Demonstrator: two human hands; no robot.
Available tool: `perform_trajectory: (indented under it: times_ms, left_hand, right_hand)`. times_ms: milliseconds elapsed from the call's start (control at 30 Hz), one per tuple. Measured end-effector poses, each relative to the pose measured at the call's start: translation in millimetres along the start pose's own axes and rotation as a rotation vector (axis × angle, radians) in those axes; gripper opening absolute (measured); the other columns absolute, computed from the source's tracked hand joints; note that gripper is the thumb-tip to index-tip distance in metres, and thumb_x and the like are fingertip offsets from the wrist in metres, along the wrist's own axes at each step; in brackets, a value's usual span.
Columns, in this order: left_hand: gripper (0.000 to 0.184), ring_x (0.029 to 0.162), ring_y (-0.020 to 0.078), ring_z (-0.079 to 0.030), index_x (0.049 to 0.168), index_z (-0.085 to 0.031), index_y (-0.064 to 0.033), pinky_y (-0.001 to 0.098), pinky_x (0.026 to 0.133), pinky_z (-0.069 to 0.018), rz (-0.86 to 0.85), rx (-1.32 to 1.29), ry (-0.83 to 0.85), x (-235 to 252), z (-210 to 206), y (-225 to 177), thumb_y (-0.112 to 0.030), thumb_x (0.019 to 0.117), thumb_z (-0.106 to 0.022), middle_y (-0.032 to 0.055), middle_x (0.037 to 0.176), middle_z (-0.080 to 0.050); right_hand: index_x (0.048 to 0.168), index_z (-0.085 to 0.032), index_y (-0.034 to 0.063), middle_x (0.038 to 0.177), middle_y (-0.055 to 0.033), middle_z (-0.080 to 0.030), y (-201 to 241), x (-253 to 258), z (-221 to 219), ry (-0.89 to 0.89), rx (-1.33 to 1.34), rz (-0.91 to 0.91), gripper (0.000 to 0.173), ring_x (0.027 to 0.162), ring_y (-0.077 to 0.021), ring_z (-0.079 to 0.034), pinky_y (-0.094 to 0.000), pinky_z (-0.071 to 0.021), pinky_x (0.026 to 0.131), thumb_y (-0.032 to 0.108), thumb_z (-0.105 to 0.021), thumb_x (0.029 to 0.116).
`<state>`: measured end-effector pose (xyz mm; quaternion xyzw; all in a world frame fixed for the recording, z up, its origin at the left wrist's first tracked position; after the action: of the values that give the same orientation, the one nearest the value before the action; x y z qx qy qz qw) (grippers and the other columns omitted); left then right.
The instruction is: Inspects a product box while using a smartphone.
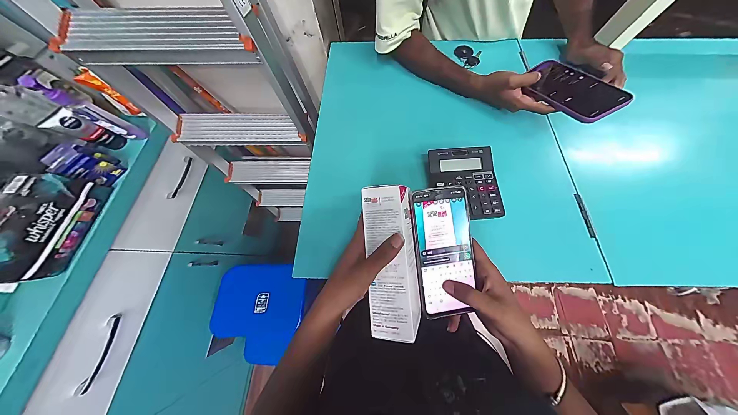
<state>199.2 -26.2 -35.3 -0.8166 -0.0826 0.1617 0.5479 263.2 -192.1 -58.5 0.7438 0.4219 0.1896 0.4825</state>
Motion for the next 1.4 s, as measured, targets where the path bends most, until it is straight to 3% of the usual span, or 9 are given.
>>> perform_trajectory:
  times_ms: [333, 533, 633, 800, 933, 1067, 1200, 1267, 1400]
  left_hand:
    - [0.059, 0.100, 0.0023, -0.070, 0.146, -0.031, -0.0047, 0.0235, 0.092, -0.0599, -0.009, 0.032, -0.020, -3.3, 0.6, -3.4, -0.029, 0.1008, -0.062, -0.0073, 0.113, -0.069]
    - [0.062, 0.100, 0.0035, -0.071, 0.147, -0.031, -0.0057, 0.0238, 0.091, -0.0606, -0.007, 0.009, -0.023, -2.5, 3.6, -3.4, -0.031, 0.0997, -0.063, -0.0068, 0.113, -0.070]
    - [0.063, 0.100, 0.0032, -0.071, 0.147, -0.030, -0.0065, 0.0239, 0.091, -0.0606, -0.010, 0.013, -0.013, -2.0, 4.0, -2.8, -0.031, 0.0994, -0.064, -0.0072, 0.113, -0.070]
    - [0.062, 0.100, 0.0029, -0.071, 0.145, -0.031, -0.0067, 0.0238, 0.091, -0.0604, -0.024, 0.012, -0.012, -3.5, 4.2, -2.5, -0.031, 0.0989, -0.065, -0.0082, 0.113, -0.070]
    - [0.063, 0.103, 0.0038, -0.070, 0.146, -0.029, -0.0066, 0.0253, 0.093, -0.0603, -0.102, 0.002, 0.044, -7.9, -3.6, -7.1, -0.030, 0.0999, -0.065, -0.0079, 0.116, -0.070]
    - [0.064, 0.104, 0.0018, -0.069, 0.148, -0.028, -0.0102, 0.0234, 0.094, -0.0595, -0.176, 0.018, 0.107, -14.9, -16.1, -15.3, -0.031, 0.1000, -0.065, -0.0109, 0.119, -0.069]
    - [0.066, 0.106, 0.0013, -0.069, 0.150, -0.028, -0.0101, 0.0226, 0.095, -0.0589, -0.188, 0.037, 0.098, -16.3, -16.7, -16.9, -0.032, 0.0995, -0.065, -0.0110, 0.121, -0.068]
    - [0.064, 0.105, 0.0017, -0.069, 0.148, -0.031, -0.0105, 0.0231, 0.094, -0.0595, -0.170, 0.039, 0.070, -13.8, -10.4, -14.2, -0.032, 0.0992, -0.065, -0.0111, 0.119, -0.069]
    - [0.061, 0.102, 0.0022, -0.070, 0.145, -0.034, -0.0117, 0.0236, 0.092, -0.0603, -0.134, 0.022, 0.043, -8.6, -1.7, -7.9, -0.033, 0.0980, -0.067, -0.0119, 0.116, -0.071]
  right_hand:
    - [0.137, -0.039, 0.0139, 0.115, -0.0059, -0.074, 0.2, 1.1, 0.1, -0.078, -0.068, -0.040, 0.070, 0.080, -0.0161, -0.077, -0.0271, -0.0600, 0.044, -0.005, -0.078, 0.0824]
    - [0.143, -0.027, 0.0177, 0.127, -0.0017, -0.069, -0.8, -1.3, -6.5, 0.102, -0.004, -0.077, 0.085, 0.099, -0.0215, -0.076, -0.0359, -0.0670, 0.061, -0.010, -0.075, 0.0787]
    - [0.143, -0.028, 0.0186, 0.127, -0.0021, -0.069, -1.6, -1.8, -7.0, 0.109, 0.005, -0.096, 0.084, 0.100, -0.0228, -0.076, -0.0372, -0.0672, 0.062, -0.014, -0.072, 0.0789]
    - [0.144, -0.029, 0.0181, 0.126, -0.0009, -0.069, 0.3, -2.8, -7.1, 0.108, 0.012, -0.034, 0.073, 0.097, -0.0205, -0.076, -0.0355, -0.0664, 0.060, 0.000, -0.071, 0.0874]
    - [0.139, -0.035, 0.0129, 0.116, -0.0037, -0.073, 1.7, -0.6, -2.6, -0.051, -0.056, 0.001, 0.070, 0.083, -0.0161, -0.077, -0.0283, -0.0625, 0.049, 0.006, -0.079, 0.0857]
    - [0.140, -0.040, 0.0084, 0.114, -0.0063, -0.074, 0.3, 0.8, 5.5, -0.176, -0.115, 0.030, 0.075, 0.082, -0.0138, -0.076, -0.0253, -0.0604, 0.047, 0.010, -0.085, 0.0806]
    - [0.141, -0.036, 0.0110, 0.117, -0.0028, -0.073, 3.2, -3.5, 2.5, -0.089, -0.070, 0.062, 0.074, 0.082, -0.0123, -0.076, -0.0246, -0.0608, 0.049, 0.013, -0.083, 0.0840]
    - [0.146, -0.029, 0.0152, 0.126, -0.0027, -0.069, 3.3, -7.0, -2.1, 0.068, 0.029, 0.050, 0.069, 0.091, -0.0176, -0.076, -0.0305, -0.0646, 0.056, 0.016, -0.073, 0.0935]
    - [0.153, -0.030, 0.0174, 0.136, -0.0055, -0.065, 0.1, -9.0, -0.5, 0.200, 0.162, -0.004, 0.059, 0.111, -0.0271, -0.072, -0.0457, -0.0663, 0.077, 0.015, -0.055, 0.1000]
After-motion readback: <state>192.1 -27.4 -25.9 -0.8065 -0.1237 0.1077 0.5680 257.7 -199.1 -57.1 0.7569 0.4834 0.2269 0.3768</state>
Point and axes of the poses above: each hand's wrist, its own x-axis towards the middle knuckle, its own z-axis out of the back of the hand, y = z × x, the point moved 10 cm from there along x, towards the middle knuckle
